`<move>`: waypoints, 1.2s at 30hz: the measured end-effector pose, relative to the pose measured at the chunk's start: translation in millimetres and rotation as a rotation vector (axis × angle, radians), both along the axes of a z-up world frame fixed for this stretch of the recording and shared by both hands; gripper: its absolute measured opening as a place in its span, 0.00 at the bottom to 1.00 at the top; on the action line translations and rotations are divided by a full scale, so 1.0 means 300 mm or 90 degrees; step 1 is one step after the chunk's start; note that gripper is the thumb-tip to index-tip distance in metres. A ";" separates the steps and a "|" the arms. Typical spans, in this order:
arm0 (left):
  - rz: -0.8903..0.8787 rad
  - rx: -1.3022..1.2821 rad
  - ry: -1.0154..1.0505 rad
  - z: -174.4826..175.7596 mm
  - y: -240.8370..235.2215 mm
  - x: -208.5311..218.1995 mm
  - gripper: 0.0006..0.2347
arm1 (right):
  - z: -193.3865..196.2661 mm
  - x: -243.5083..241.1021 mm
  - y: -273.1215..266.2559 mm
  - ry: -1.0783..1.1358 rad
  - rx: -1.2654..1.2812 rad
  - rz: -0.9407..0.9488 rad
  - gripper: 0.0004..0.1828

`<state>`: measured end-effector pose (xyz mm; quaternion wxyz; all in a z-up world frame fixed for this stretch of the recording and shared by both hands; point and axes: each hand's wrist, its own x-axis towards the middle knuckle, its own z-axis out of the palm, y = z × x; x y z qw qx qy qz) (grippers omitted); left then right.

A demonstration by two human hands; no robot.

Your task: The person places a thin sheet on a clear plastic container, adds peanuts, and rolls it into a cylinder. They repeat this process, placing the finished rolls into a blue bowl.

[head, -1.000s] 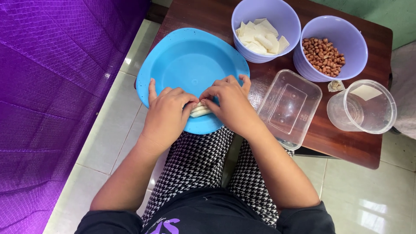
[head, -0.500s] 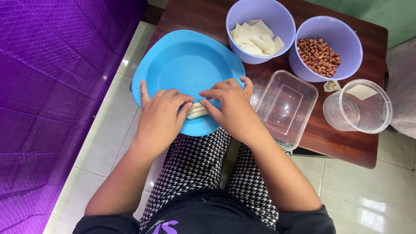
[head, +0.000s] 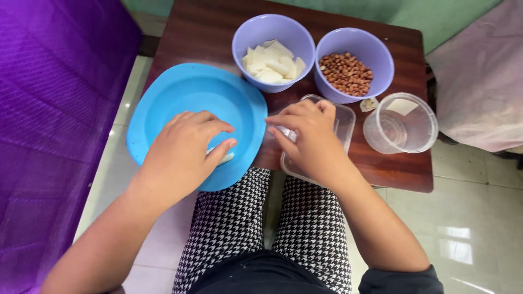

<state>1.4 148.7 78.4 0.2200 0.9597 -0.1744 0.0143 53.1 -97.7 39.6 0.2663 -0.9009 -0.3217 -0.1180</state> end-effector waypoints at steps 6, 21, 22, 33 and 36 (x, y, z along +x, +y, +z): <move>-0.098 0.000 -0.082 0.060 -0.091 0.200 0.06 | 0.045 0.148 -0.101 -0.124 -0.004 -0.018 0.06; 0.022 0.312 0.036 -0.195 -0.250 0.743 0.10 | -0.085 0.602 0.098 0.081 -0.333 -0.138 0.14; 0.020 0.312 0.036 -0.195 -0.240 0.736 0.10 | -0.093 0.605 0.088 0.082 -0.333 -0.139 0.14; -0.026 -0.284 0.042 0.041 -0.215 0.481 0.02 | 0.163 0.299 -0.059 0.221 0.243 0.010 0.06; -0.047 -0.340 0.081 0.071 -0.249 0.392 0.04 | 0.170 0.202 -0.094 0.368 0.427 0.047 0.06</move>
